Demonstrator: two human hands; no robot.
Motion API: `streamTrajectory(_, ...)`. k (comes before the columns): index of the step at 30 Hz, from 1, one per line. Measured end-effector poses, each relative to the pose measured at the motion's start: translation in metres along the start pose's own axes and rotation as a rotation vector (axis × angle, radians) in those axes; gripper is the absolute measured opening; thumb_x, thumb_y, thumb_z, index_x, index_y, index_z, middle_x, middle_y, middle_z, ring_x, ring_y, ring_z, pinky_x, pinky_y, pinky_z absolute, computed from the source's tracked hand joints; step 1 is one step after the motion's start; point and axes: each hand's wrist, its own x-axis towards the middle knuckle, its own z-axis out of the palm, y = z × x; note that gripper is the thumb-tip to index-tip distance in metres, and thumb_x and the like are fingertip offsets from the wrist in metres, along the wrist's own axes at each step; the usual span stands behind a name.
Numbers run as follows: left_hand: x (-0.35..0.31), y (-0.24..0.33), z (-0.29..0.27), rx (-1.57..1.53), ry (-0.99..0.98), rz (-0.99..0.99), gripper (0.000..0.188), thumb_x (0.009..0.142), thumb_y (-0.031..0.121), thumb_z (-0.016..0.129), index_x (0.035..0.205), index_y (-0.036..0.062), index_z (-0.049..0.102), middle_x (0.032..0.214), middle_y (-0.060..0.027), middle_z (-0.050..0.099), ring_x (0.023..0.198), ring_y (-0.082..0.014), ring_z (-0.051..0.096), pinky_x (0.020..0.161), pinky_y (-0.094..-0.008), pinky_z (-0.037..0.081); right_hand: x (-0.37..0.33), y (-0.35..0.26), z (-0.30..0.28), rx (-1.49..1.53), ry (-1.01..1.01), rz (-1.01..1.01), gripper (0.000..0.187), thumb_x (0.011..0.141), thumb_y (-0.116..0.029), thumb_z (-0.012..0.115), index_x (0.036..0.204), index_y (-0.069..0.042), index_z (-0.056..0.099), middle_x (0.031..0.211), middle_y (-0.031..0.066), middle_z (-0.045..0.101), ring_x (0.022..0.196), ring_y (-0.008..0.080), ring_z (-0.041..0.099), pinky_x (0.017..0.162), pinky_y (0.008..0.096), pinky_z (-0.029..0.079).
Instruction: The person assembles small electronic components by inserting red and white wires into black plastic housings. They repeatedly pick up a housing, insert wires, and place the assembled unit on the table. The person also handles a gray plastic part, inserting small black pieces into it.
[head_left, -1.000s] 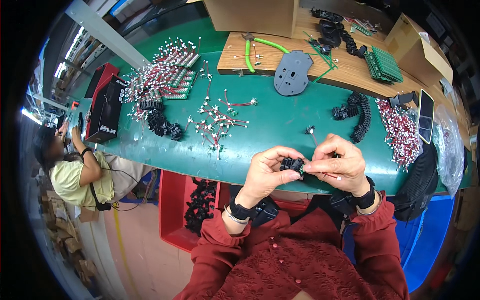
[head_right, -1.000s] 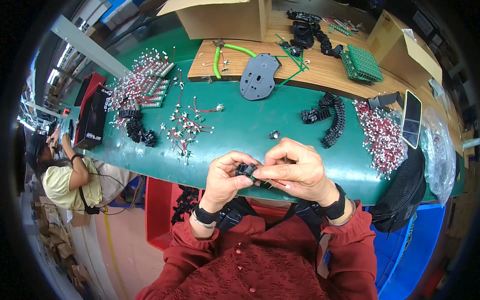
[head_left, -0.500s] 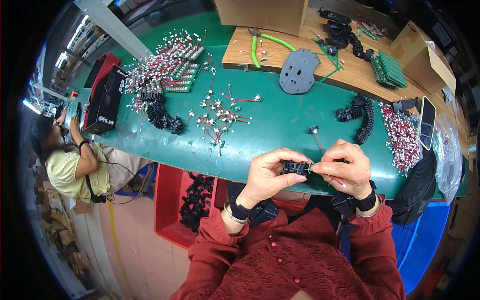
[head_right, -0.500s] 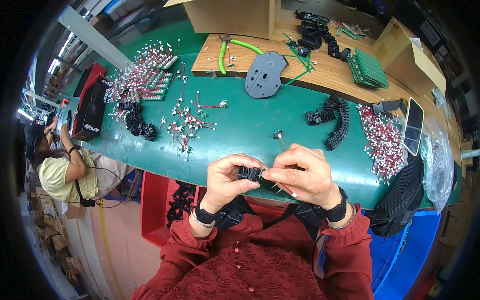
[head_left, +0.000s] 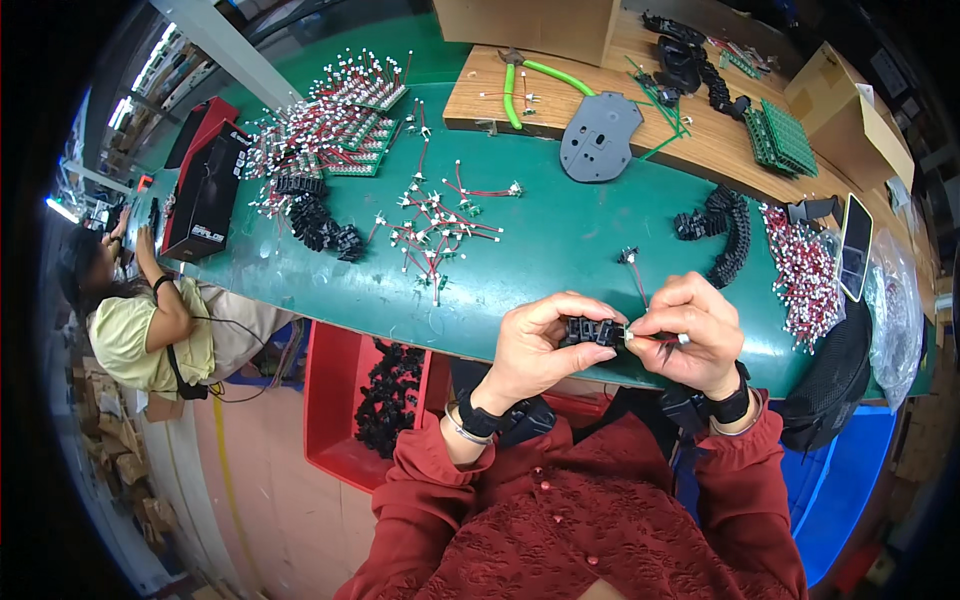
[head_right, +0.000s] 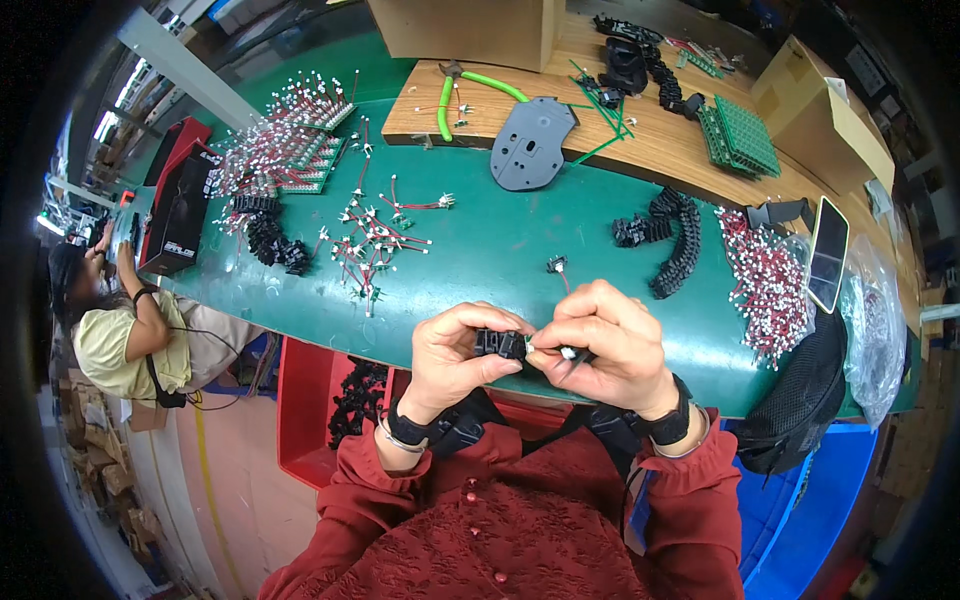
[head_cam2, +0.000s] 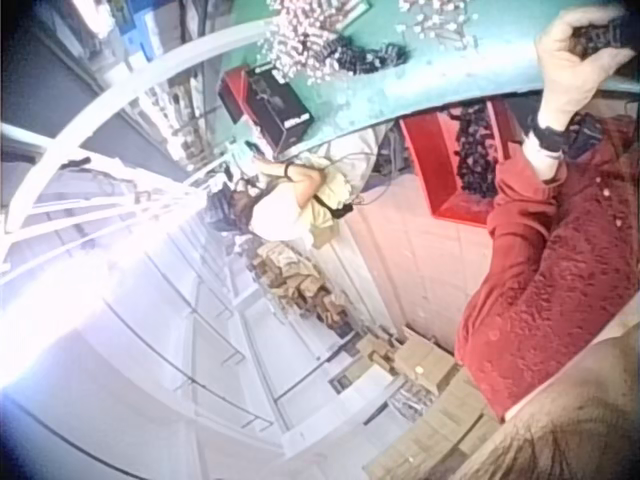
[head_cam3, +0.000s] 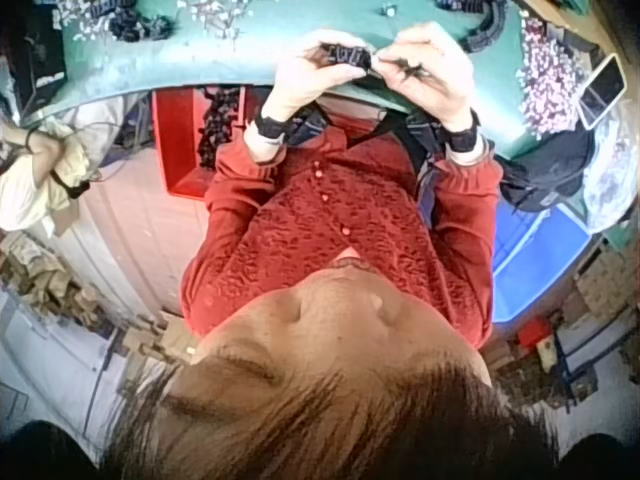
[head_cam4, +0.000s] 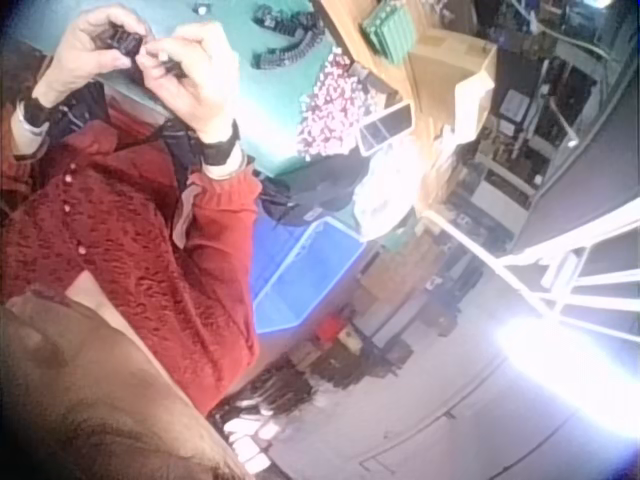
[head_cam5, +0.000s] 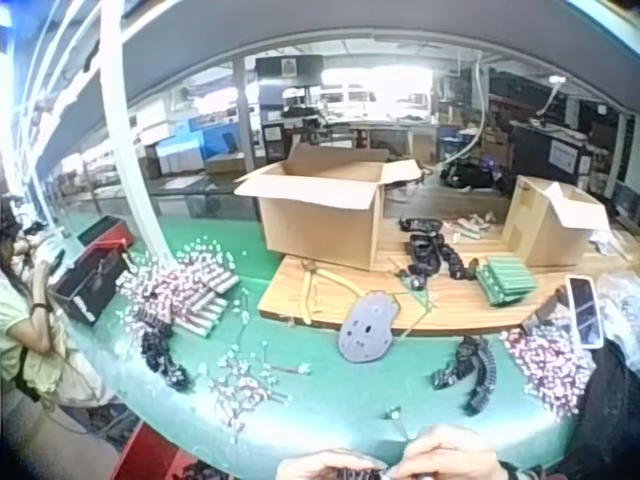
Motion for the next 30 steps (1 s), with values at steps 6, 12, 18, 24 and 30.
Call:
streamTrajectory(6, 0.0, 0.0007, 0.004, 0.114, 0.065, 0.03, 0.032, 0.067, -0.008, 0.071, 0.096, -0.0023, 0.057, 0.094, -0.017, 0.062, 0.094, -0.0267, 0.061, 0.081, -0.0358, 0.049, -0.0063, -0.0001, 0.002, 0.083, 0.028, 0.109, 0.018, 0.063, -0.001, 0.076, 0.078, -0.006, 0.067, 0.072, 0.0033, 0.056, 0.058, 0.0106, 0.053, 0.046, 0.022, 0.04)
streamTrajectory(12, -0.0007, 0.0017, 0.004, 0.106, 0.064, 0.022, 0.031, 0.068, -0.007, 0.071, 0.096, -0.0032, 0.057, 0.096, -0.0178, 0.062, 0.094, -0.0251, 0.06, 0.081, -0.0345, 0.049, -0.0056, 0.0001, 0.002, 0.08, 0.043, 0.047, 0.019, 0.063, 0.0, 0.076, 0.08, -0.006, 0.069, 0.072, 0.0037, 0.057, 0.058, 0.0097, 0.052, 0.046, 0.0209, 0.04)
streamTrajectory(18, -0.0002, 0.0021, 0.0003, -0.04, 0.004, -0.109, 0.032, 0.073, -0.006, 0.068, 0.103, -0.0022, 0.058, 0.101, -0.0117, 0.062, 0.092, -0.0145, 0.059, 0.081, -0.0275, 0.048, -0.0053, 0.001, 0.0007, 0.1, 0.03, 0.041, 0.021, 0.063, 0.002, 0.075, 0.081, -0.007, 0.069, 0.073, 0.0034, 0.057, 0.057, 0.0106, 0.052, 0.046, 0.0215, 0.039)
streamTrajectory(24, 0.0008, 0.0052, -0.0028, -0.077, -0.038, -0.202, 0.035, 0.073, -0.006, 0.068, 0.105, -0.0019, 0.057, 0.1, -0.0103, 0.062, 0.093, -0.0141, 0.058, 0.082, -0.0272, 0.047, -0.0086, 0.0051, -0.0022, 0.093, -0.018, -0.02, 0.02, 0.062, 0.001, 0.076, 0.08, -0.006, 0.069, 0.074, 0.0036, 0.057, 0.056, 0.0121, 0.052, 0.046, 0.023, 0.037)
streamTrajectory(30, 0.001, 0.0044, -0.0024, -0.082, -0.06, -0.171, 0.034, 0.073, -0.007, 0.068, 0.104, -0.0015, 0.056, 0.1, -0.0102, 0.062, 0.093, -0.0145, 0.059, 0.082, -0.0276, 0.048, -0.0086, 0.0032, -0.0013, 0.098, -0.011, -0.005, 0.02, 0.062, 0.0, 0.077, 0.078, -0.007, 0.07, 0.073, 0.0032, 0.059, 0.057, 0.012, 0.053, 0.046, 0.0228, 0.038)
